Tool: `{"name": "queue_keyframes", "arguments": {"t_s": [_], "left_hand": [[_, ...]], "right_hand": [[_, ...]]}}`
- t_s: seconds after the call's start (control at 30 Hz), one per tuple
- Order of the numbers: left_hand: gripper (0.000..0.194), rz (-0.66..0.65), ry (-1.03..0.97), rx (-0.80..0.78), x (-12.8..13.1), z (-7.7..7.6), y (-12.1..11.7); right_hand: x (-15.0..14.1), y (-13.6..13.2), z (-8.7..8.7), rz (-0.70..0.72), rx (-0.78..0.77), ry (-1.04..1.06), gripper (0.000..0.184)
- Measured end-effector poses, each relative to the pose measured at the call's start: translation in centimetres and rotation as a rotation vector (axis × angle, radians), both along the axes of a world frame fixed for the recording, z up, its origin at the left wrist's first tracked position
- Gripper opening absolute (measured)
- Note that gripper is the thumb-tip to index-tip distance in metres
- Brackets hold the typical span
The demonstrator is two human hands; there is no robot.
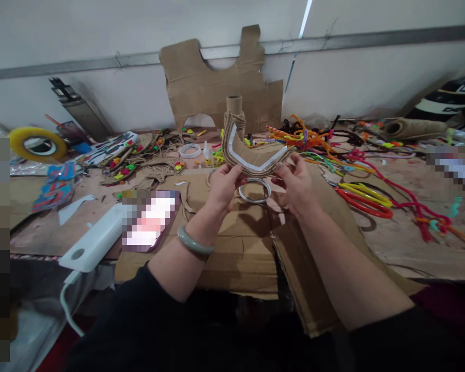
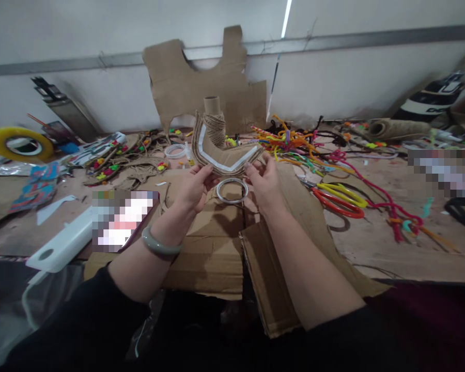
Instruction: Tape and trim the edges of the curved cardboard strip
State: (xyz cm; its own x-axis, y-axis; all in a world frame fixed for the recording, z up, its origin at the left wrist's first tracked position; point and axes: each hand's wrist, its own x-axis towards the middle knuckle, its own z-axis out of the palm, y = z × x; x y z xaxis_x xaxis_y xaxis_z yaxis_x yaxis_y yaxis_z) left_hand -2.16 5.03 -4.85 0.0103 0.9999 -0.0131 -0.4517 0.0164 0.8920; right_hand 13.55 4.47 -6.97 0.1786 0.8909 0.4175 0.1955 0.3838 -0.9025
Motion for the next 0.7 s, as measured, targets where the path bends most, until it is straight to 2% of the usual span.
{"name": "queue_keyframes", "arguments": {"t_s": [0.1,0.2,0.47,0.7], "left_hand": [[0.016,-0.033,-0.010,-0.034,0.1,0.3,-0.5],[0.018,-0.085,-0.015,-0.032,0.3,0.3,-0.9],[0.022,-0.102,0.211,0.024,0.4,-0.7,-0.9],[0.018,-0.053,0.264,0.035,0.4,-0.8,-0.9]], "right_hand": [[-1.1,-1.2,1.3,0.143,-0.221,0.257,0.045],[-1.7,-1.6,1.9,0.186,-0.310,0.358,0.039],[-1.5,-1.3,1.2,0.199,-0.307,0.310,0.032],[-1.5,-1.3,1.1,0.208,-0.322,0.288,0.034]]}}
